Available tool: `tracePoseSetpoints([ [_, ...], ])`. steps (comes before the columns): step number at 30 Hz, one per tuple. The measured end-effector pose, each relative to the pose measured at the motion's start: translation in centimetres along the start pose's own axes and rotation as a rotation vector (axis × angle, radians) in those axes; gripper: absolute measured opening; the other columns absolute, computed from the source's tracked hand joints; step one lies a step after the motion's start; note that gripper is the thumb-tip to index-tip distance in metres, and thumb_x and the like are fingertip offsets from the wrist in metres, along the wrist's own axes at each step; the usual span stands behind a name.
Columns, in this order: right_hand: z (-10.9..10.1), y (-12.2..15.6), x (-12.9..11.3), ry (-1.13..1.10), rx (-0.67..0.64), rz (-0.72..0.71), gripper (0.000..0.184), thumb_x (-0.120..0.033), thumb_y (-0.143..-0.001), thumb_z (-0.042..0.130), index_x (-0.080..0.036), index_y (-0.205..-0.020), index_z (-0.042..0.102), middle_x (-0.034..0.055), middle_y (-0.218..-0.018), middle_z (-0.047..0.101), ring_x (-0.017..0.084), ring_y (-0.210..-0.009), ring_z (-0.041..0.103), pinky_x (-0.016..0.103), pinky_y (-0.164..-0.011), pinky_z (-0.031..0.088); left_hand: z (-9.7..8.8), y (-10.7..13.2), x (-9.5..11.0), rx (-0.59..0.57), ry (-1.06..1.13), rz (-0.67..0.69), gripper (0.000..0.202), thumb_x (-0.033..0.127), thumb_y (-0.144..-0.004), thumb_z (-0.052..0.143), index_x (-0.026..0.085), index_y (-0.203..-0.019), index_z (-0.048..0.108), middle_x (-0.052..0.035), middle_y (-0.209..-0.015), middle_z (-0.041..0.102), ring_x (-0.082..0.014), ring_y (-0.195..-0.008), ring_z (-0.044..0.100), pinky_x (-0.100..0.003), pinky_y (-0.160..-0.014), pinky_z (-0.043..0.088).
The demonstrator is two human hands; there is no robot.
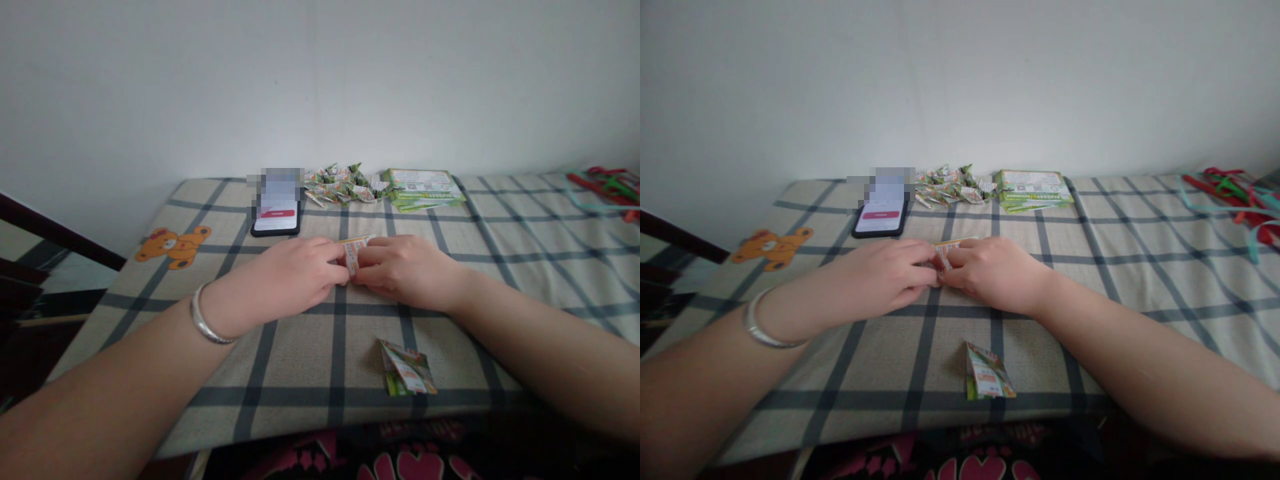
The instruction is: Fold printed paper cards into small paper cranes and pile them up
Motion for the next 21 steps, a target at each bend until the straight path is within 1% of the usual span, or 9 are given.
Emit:
tracePoseSetpoints([
  [3,-0.1,0.0,0.0,-0.012,-0.006,-0.002,0.019,-0.022,-0.097,0.049,-0.02,-0.098,0.068,0.0042,-0.089,0.067,0.017,-0.085,0.059,0.029,-0.065,0.04,0.0,0.0,0.0,-0.006,0.017,-0.005,0.017,0.014,-0.09,0.051,0.018,-0.094,0.067,-0.0073,-0.106,0.064,-0.0216,-0.102,0.059,-0.038,-0.088,0.052],
  [7,-0.2,0.1,0.1,-0.029,-0.013,-0.006,0.019,-0.021,-0.097,0.049,-0.02,-0.095,0.068,0.0034,-0.09,0.068,0.017,-0.085,0.059,0.029,-0.066,0.04,-0.2,0.0,-0.2,-0.005,0.063,-0.035,0.018,0.012,-0.088,0.052,0.019,-0.093,0.068,-0.007,-0.104,0.065,-0.0211,-0.1,0.06,-0.037,-0.086,0.052],
  [11,-0.5,0.2,0.2,-0.055,-0.03,-0.008,0.017,-0.015,-0.093,0.052,-0.02,-0.092,0.069,0.0027,-0.089,0.068,0.016,-0.08,0.057,0.029,-0.064,0.039,-0.3,0.0,-0.2,-0.011,0.078,-0.035,0.02,0.011,-0.087,0.053,0.02,-0.093,0.07,-0.0067,-0.104,0.065,-0.0212,-0.101,0.06,-0.038,-0.087,0.052],
  [15,-0.8,0.1,0.3,-0.13,-0.065,0.005,0.02,-0.01,-0.091,0.051,-0.019,-0.085,0.069,0.0025,-0.086,0.067,0.015,-0.081,0.057,0.027,-0.066,0.04,-0.5,0.2,-0.2,0.013,0.082,-0.022,0.021,0.012,-0.087,0.053,0.021,-0.096,0.07,-0.006,-0.105,0.066,-0.0205,-0.1,0.061,-0.036,-0.086,0.052],
  [21,-1.1,0.2,0.8,-0.176,-0.104,0.052,0.025,-0.005,-0.087,0.05,-0.018,-0.075,0.067,0.0024,-0.083,0.066,0.014,-0.074,0.055,0.027,-0.063,0.037,-0.7,0.2,-0.2,0.031,0.077,-0.003,0.017,0.012,-0.086,0.055,0.021,-0.088,0.069,-0.004,-0.099,0.065,-0.0181,-0.092,0.06,-0.032,-0.078,0.05],
])
Point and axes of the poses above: each hand's wrist, its own y-axis away from the middle knuckle, its own z-axis out of the palm, x = y × z, the point moved 9 cm from there along -y, towards the middle knuckle
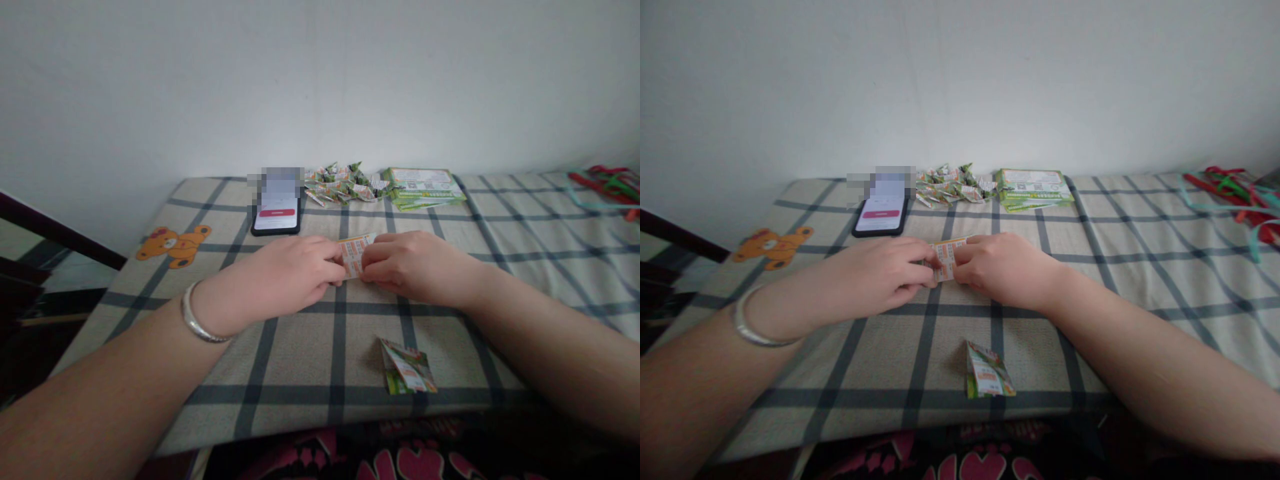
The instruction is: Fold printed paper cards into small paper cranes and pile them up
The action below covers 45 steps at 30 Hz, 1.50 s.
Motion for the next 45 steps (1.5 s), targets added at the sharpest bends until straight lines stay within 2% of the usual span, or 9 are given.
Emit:
tracePoseSetpoints([
  [4,0.2,0.4,0.6,-0.043,-0.022,0.034,0.023,-0.006,-0.087,0.052,-0.018,-0.077,0.069,0.0033,-0.086,0.068,0.014,-0.08,0.058,0.026,-0.066,0.04,0.1,0.1,-0.1,-0.012,-0.016,0.009,0.017,0.013,-0.086,0.056,0.022,-0.087,0.069,-0.0021,-0.099,0.065,-0.0183,-0.093,0.06,-0.033,-0.079,0.049],
  [9,0.1,0.8,1.0,-0.07,-0.012,0.041,0.023,-0.006,-0.089,0.053,-0.02,-0.085,0.071,0.0031,-0.1,0.07,0.014,-0.087,0.061,0.026,-0.071,0.043,0.4,0.4,-0.6,-0.037,-0.016,-0.013,0.019,0.015,-0.088,0.055,0.025,-0.09,0.07,-0.0012,-0.102,0.066,-0.019,-0.099,0.061,-0.034,-0.082,0.049],
  [17,0.0,1.2,1.6,-0.016,-0.047,0.109,0.019,-0.009,-0.086,0.058,-0.021,-0.082,0.073,0.0028,-0.091,0.071,0.015,-0.079,0.063,0.026,-0.064,0.043,0.5,0.4,-0.8,-0.057,0.001,-0.003,0.019,0.014,-0.088,0.055,0.024,-0.087,0.071,-0.001,-0.1,0.066,-0.0176,-0.095,0.061,-0.033,-0.083,0.049],
  [21,-0.2,1.6,2.3,-0.053,-0.043,0.138,0.018,-0.012,-0.086,0.058,-0.021,-0.079,0.073,0.0029,-0.094,0.072,0.014,-0.081,0.064,0.026,-0.067,0.045,0.4,0.5,-1.2,-0.069,0.022,-0.036,0.019,0.012,-0.085,0.058,0.024,-0.086,0.072,-0.0001,-0.101,0.067,-0.0171,-0.094,0.062,-0.033,-0.084,0.05],
  [27,0.1,2.1,3.1,-0.08,-0.119,0.195,0.018,-0.013,-0.085,0.059,-0.021,-0.082,0.074,0.0018,-0.099,0.072,0.016,-0.087,0.066,0.028,-0.074,0.047,0.2,0.7,-1.1,-0.071,0.035,-0.034,0.025,0.009,-0.083,0.057,0.025,-0.087,0.075,0.0014,-0.106,0.069,-0.0168,-0.095,0.064,-0.033,-0.087,0.051],
  [36,-0.2,2.5,3.4,-0.006,-0.121,0.229,0.02,-0.012,-0.085,0.059,-0.024,-0.083,0.075,-0.0006,-0.102,0.073,0.016,-0.086,0.068,0.028,-0.072,0.048,0.4,0.7,-1.2,-0.092,0.028,-0.017,0.022,0.01,-0.083,0.059,0.026,-0.084,0.075,0.0027,-0.108,0.07,-0.0185,-0.097,0.065,-0.035,-0.089,0.053],
  [41,-0.6,2.8,3.4,-0.017,-0.082,0.221,0.023,-0.012,-0.086,0.057,-0.027,-0.084,0.076,-0.0027,-0.103,0.074,0.015,-0.087,0.068,0.028,-0.075,0.047,0.3,0.7,-1.3,-0.106,0.04,-0.04,0.022,0.01,-0.082,0.061,0.026,-0.082,0.076,0.0024,-0.108,0.071,-0.0184,-0.098,0.066,-0.034,-0.088,0.052],
  [45,-0.6,2.9,3.4,-0.026,-0.055,0.214,0.025,-0.01,-0.085,0.056,-0.026,-0.082,0.075,-0.0025,-0.099,0.075,0.014,-0.081,0.067,0.027,-0.069,0.046,0.2,0.7,-1.8,-0.11,0.089,-0.077,0.025,0.009,-0.08,0.06,0.028,-0.082,0.077,0.0036,-0.111,0.071,-0.0168,-0.097,0.066,-0.031,-0.087,0.051],
])
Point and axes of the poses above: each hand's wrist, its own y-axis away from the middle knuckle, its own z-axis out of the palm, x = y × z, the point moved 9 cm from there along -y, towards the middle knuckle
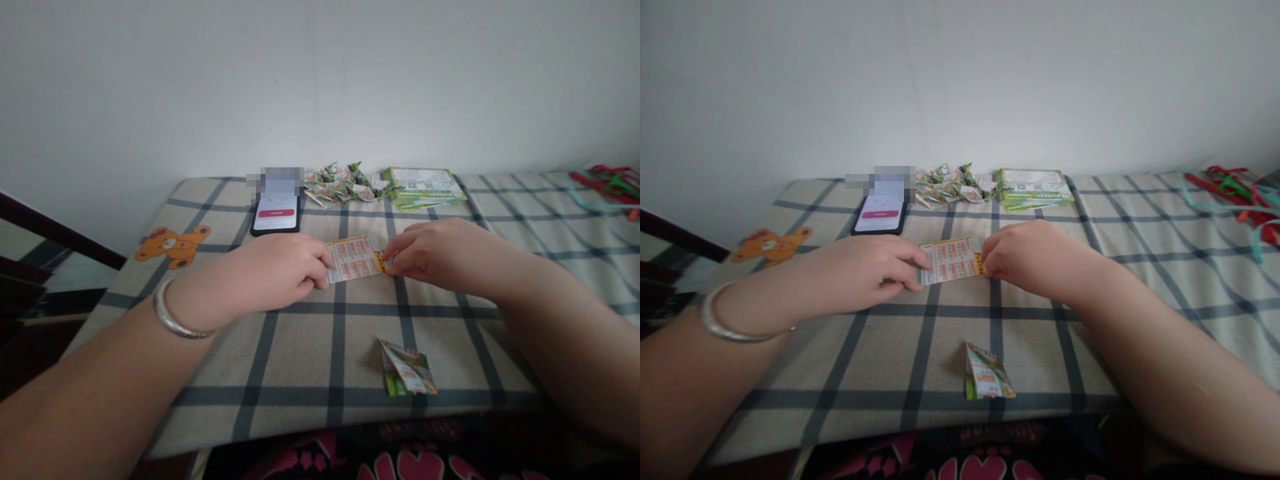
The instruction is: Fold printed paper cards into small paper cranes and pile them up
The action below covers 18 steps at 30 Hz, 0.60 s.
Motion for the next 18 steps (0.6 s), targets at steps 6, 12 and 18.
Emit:
tracePoseSetpoints([
  [6,0.6,-0.3,0.0,0.008,-0.008,0.011,0.012,-0.021,-0.085,0.06,-0.022,-0.081,0.071,0.0006,-0.092,0.072,0.014,-0.076,0.064,0.028,-0.063,0.041,-0.2,-0.1,-0.6,0.023,0.059,-0.028,0.024,0.009,-0.078,0.056,0.025,-0.075,0.073,0.0054,-0.109,0.071,-0.0149,-0.095,0.065,-0.029,-0.087,0.049],
  [12,0.8,-1.2,-0.7,0.144,0.062,0.021,0.013,-0.03,-0.089,0.057,-0.021,-0.083,0.065,0.0021,-0.084,0.067,0.016,-0.073,0.058,0.029,-0.06,0.034,0.2,-0.4,-0.1,0.033,-0.061,-0.07,0.013,0.021,-0.084,0.056,0.02,-0.086,0.068,-0.0017,-0.091,0.069,-0.0189,-0.088,0.064,-0.033,-0.08,0.05],
  [18,1.1,-2.0,-2.0,0.175,0.119,-0.011,0.009,-0.025,-0.087,0.055,-0.019,-0.088,0.062,0.0044,-0.09,0.066,0.018,-0.08,0.056,0.03,-0.066,0.034,0.5,-0.9,0.9,0.156,-0.222,-0.1,0.014,0.027,-0.09,0.055,0.018,-0.086,0.065,-0.0052,-0.093,0.066,-0.0229,-0.089,0.061,-0.036,-0.074,0.049],
])
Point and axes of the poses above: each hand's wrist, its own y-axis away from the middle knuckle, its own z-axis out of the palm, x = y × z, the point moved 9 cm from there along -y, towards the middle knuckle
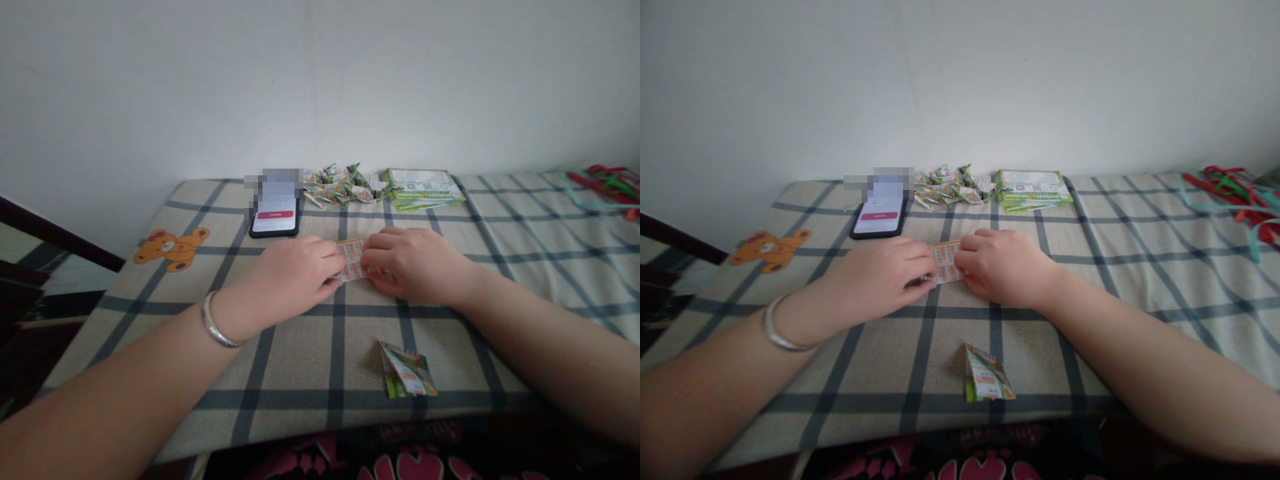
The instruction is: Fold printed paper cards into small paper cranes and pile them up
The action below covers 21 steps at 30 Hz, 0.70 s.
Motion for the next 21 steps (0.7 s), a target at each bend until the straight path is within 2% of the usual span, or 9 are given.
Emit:
tracePoseSetpoints([
  [4,0.1,-0.2,-0.1,0.024,0.038,0.023,0.01,-0.026,-0.083,0.057,-0.02,-0.087,0.062,0.0046,-0.09,0.066,0.019,-0.079,0.057,0.031,-0.065,0.034,0.2,-0.2,-0.1,0.035,-0.014,-0.083,0.015,0.028,-0.089,0.055,0.017,-0.085,0.064,-0.0062,-0.091,0.064,-0.024,-0.089,0.059,-0.038,-0.076,0.049],
  [12,0.1,-0.4,-0.2,0.044,0.07,0.065,0.015,-0.025,-0.086,0.05,-0.018,-0.082,0.063,0.0064,-0.085,0.068,0.02,-0.073,0.058,0.034,-0.062,0.032,-0.1,-0.4,0.1,0.104,-0.001,-0.06,0.013,0.025,-0.089,0.055,0.017,-0.086,0.066,-0.0053,-0.09,0.067,-0.0234,-0.087,0.06,-0.038,-0.075,0.048],
  [15,-0.1,-0.5,-0.2,-0.016,0.113,0.093,0.012,-0.022,-0.082,0.052,-0.018,-0.078,0.063,0.0054,-0.081,0.068,0.019,-0.07,0.057,0.033,-0.062,0.033,-0.2,-0.5,0.0,0.162,0.017,-0.062,0.013,0.02,-0.089,0.054,0.016,-0.083,0.065,-0.0045,-0.085,0.067,-0.0214,-0.082,0.061,-0.036,-0.073,0.047],
  [21,-0.4,-0.8,0.1,-0.214,0.252,0.146,0.01,-0.021,-0.081,0.053,-0.017,-0.083,0.062,0.0039,-0.079,0.066,0.018,-0.074,0.06,0.03,-0.064,0.038,-0.9,-0.4,-0.7,0.259,0.104,-0.132,0.011,0.018,-0.086,0.056,0.016,-0.076,0.061,-0.0036,-0.077,0.065,-0.0192,-0.076,0.061,-0.033,-0.07,0.047],
])
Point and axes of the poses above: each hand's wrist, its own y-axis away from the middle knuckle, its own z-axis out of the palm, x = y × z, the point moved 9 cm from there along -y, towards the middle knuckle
